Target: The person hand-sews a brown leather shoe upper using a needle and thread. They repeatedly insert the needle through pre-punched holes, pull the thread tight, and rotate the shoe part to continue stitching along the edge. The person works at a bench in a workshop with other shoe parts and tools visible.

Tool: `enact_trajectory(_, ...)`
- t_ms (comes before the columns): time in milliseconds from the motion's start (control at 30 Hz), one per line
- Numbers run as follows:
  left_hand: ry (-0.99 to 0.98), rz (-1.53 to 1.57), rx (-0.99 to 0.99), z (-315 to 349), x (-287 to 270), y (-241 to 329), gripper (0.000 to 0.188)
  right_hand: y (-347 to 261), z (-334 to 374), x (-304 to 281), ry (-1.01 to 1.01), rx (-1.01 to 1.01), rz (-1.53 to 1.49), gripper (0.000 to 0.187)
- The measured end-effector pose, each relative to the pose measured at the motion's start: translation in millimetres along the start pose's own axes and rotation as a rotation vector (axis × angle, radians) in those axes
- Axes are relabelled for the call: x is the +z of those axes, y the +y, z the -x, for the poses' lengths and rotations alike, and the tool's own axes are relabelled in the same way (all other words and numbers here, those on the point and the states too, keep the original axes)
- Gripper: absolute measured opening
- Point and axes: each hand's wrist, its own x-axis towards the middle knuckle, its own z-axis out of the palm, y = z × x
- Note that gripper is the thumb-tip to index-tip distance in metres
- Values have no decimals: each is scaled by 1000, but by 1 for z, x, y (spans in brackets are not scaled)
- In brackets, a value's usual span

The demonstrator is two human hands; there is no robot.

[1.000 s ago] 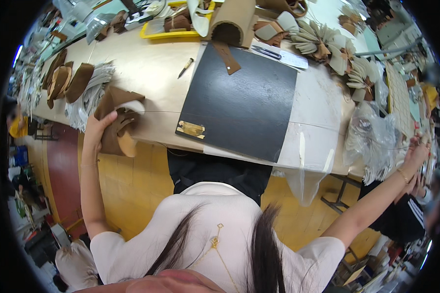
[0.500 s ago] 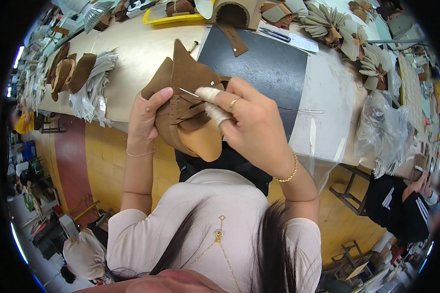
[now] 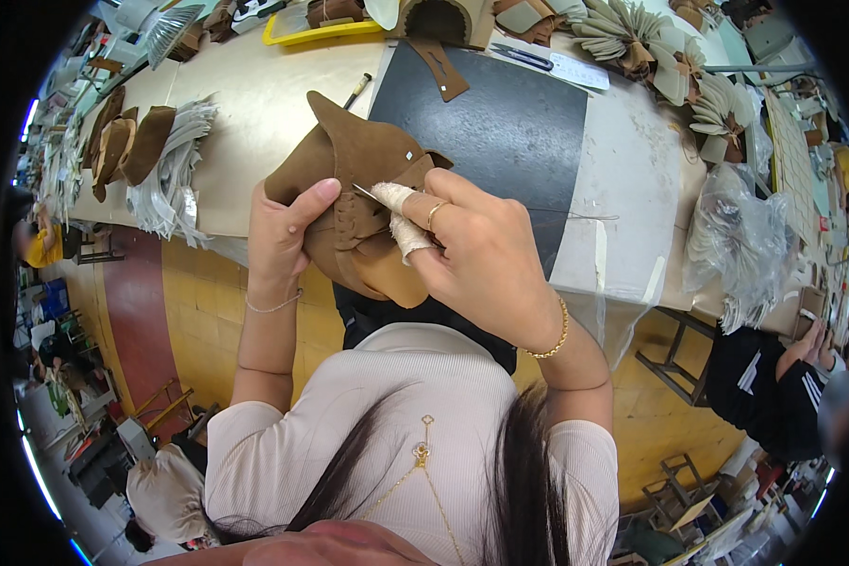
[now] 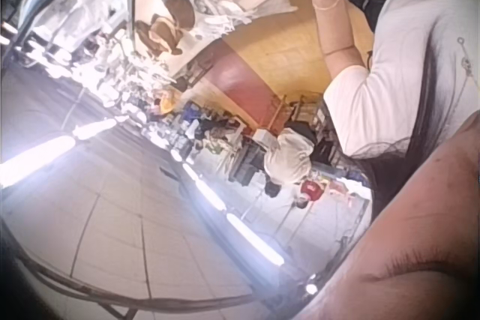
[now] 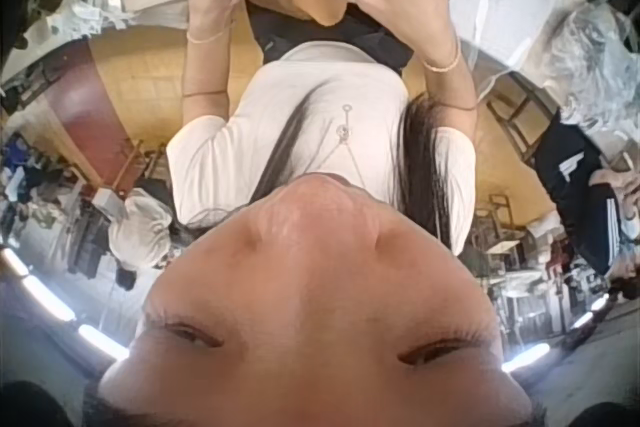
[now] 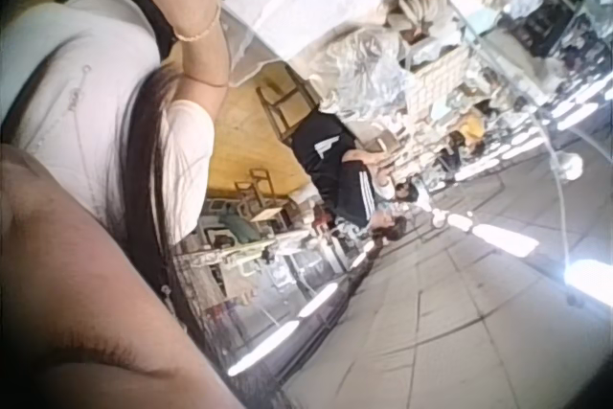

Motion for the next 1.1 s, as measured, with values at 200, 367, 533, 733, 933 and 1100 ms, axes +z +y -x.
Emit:
enact_trajectory(200, -12, -159, 52, 5, 7, 2, 22, 9, 6, 10, 42, 14, -57, 34)
enact_trajectory(367, 4, -19, -45, 7, 14, 6, 22, 28, 10, 22, 88, -28, -298, 24)
enact_trajectory(533, -34, 75, -76, 9, 22, 6, 22, 34, 26, 35, 187, 154, -473, 25)
enact_trajectory(733, -57, 126, -100, 10, 26, 5, 23, 39, 33, 43, 272, 127, -591, 27)
enact_trajectory(933, -85, 138, -158, 9, 26, 11, 25, 49, 28, 34, 224, -16, -427, 29)
enact_trajectory(1100, -117, 159, -215, 7, 27, 14, 25, 47, 24, 34, 248, -35, -451, 28)
